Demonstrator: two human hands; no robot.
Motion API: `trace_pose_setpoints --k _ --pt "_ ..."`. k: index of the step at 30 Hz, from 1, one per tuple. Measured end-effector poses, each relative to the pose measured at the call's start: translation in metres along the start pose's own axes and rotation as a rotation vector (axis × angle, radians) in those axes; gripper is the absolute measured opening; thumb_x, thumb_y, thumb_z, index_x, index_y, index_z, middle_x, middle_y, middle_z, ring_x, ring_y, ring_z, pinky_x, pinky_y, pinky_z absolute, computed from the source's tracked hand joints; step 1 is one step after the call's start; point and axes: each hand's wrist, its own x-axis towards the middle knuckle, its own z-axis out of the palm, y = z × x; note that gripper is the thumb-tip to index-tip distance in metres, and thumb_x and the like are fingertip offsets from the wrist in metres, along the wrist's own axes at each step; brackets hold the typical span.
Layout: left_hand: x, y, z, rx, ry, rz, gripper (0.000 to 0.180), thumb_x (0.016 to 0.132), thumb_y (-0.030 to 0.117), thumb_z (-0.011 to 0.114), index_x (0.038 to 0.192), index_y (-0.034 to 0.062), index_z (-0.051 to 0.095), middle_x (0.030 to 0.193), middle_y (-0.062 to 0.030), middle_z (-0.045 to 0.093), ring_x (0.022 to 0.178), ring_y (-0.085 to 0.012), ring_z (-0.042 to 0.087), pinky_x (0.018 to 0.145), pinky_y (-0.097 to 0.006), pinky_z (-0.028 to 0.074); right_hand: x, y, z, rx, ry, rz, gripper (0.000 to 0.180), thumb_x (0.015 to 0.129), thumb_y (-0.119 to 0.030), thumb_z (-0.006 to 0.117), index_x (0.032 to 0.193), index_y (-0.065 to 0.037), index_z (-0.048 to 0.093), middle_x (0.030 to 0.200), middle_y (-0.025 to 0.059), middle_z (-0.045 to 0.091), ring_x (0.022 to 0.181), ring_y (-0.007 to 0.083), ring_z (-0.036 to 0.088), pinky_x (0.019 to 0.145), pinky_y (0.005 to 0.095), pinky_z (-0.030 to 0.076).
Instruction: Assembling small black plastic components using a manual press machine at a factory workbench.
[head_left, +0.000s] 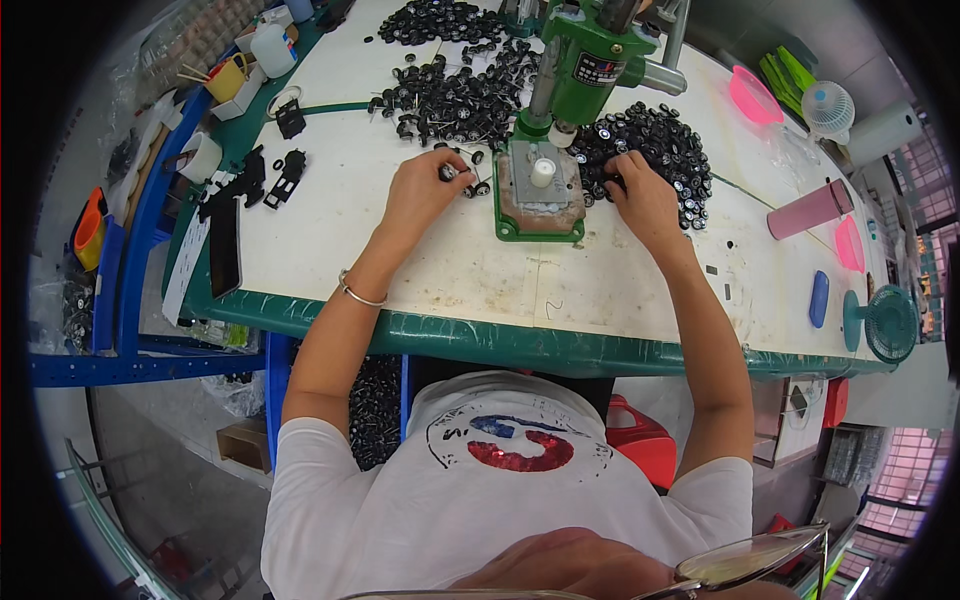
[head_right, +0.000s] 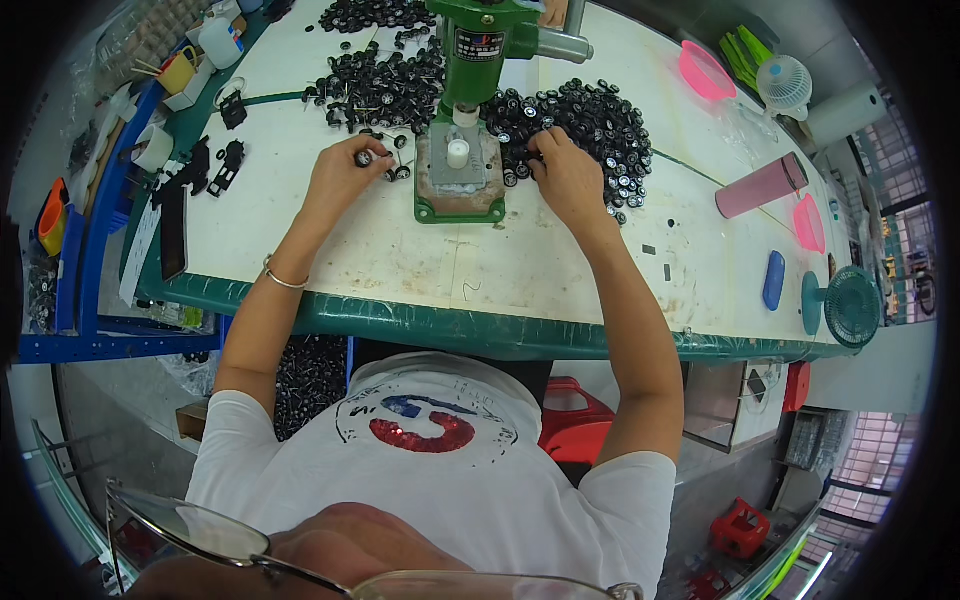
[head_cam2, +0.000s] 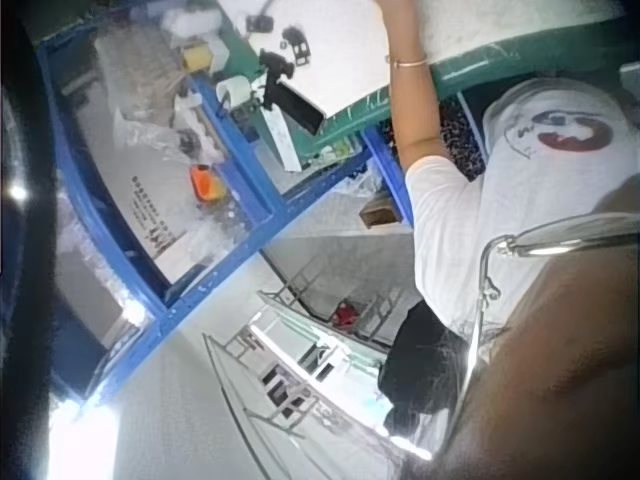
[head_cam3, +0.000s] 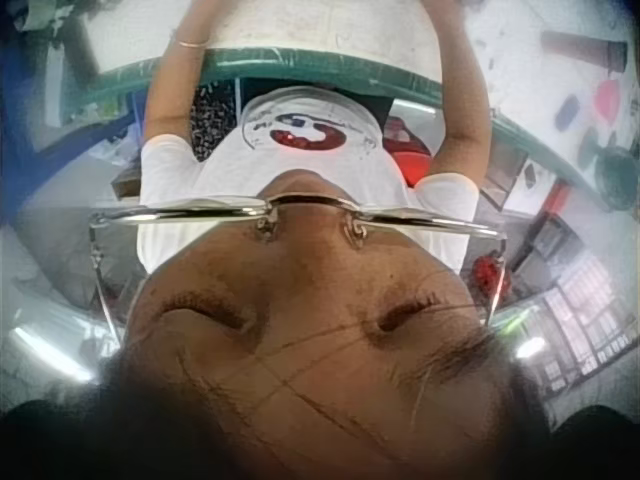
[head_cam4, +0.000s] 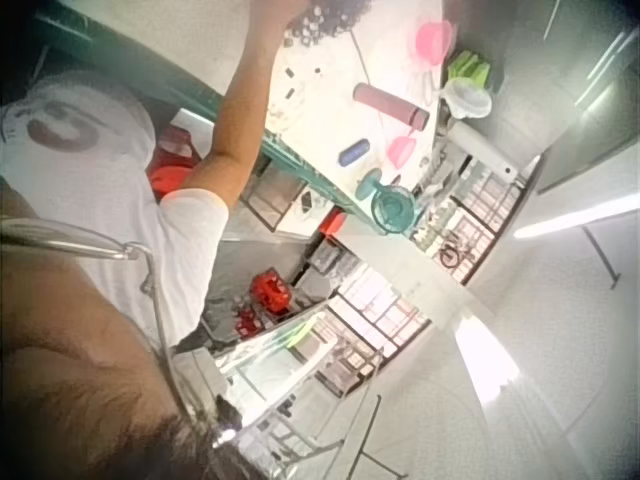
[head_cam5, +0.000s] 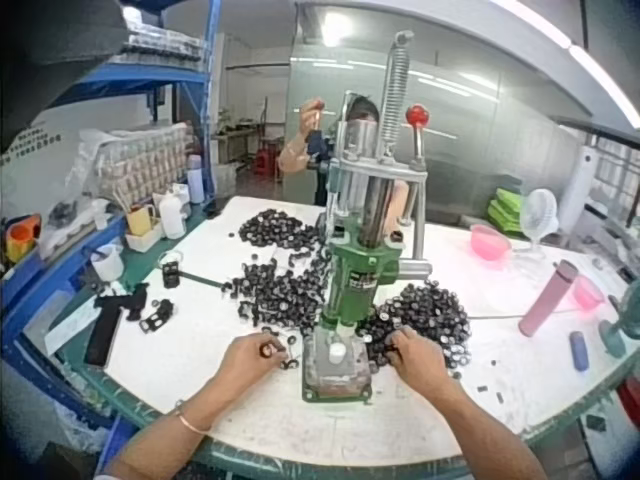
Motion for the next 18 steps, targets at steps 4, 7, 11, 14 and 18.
trace_pose_setpoints --k 4,7,11,14,18 --pt "-0.001 -0.007 0.01 -0.024 -0.095 0.218 0.024 0.074 0.025 0.074 0.091 0.0073 0.072 0.082 -0.0091 0.064 0.071 -0.0233 0.061 0.067 -0.034 0.048 0.002 -0.004 0.002 -0.041 -0.005 -0.031 0.017 0.083 -0.014 0.065 0.097 -0.01 0.058 0.097 0.0042 0.057 0.078 0.0271 0.062 0.066 0.0378 0.049" --pt "-0.004 0.001 0.01 0.065 -0.154 0.22 0.021 0.073 0.024 0.074 0.09 0.0104 0.073 0.084 -0.0065 0.062 0.075 -0.0236 0.062 0.068 -0.034 0.049 0.003 -0.002 -0.001 -0.013 -0.034 0.009 0.017 0.083 -0.014 0.065 0.098 -0.011 0.059 0.097 0.0049 0.056 0.078 0.0269 0.062 0.066 0.0374 0.049" --pt "-0.009 0.01 0.016 0.301 -0.039 0.408 0.021 0.073 0.023 0.074 0.092 0.0129 0.073 0.089 -0.0023 0.059 0.078 -0.0194 0.06 0.068 -0.032 0.049 0.005 -0.001 -0.005 0.163 0.009 0.065 0.017 0.084 -0.011 0.065 0.1 -0.008 0.061 0.09 0.0044 0.059 0.074 0.0201 0.061 0.066 0.032 0.049" --pt "-0.006 0.016 0.018 0.245 -0.019 0.367 0.018 0.075 0.022 0.073 0.09 0.0127 0.073 0.094 -0.0026 0.059 0.08 -0.0176 0.06 0.069 -0.031 0.048 0.012 -0.01 -0.008 0.597 0.046 0.169 0.019 0.085 -0.01 0.065 0.103 -0.004 0.062 0.086 0.003 0.062 0.074 0.012 0.059 0.069 0.0261 0.048" --pt "0.007 -0.01 0.017 -0.184 0.136 0.375 0.014 0.075 0.02 0.075 0.086 0.0116 0.074 0.099 -0.0023 0.063 0.084 -0.0167 0.061 0.068 -0.031 0.049 0.023 -0.046 -0.009 0.917 -0.123 0.21 0.024 0.087 -0.013 0.066 0.109 -0.002 0.065 0.092 0.0026 0.065 0.084 0.0066 0.058 0.075 0.0221 0.047"
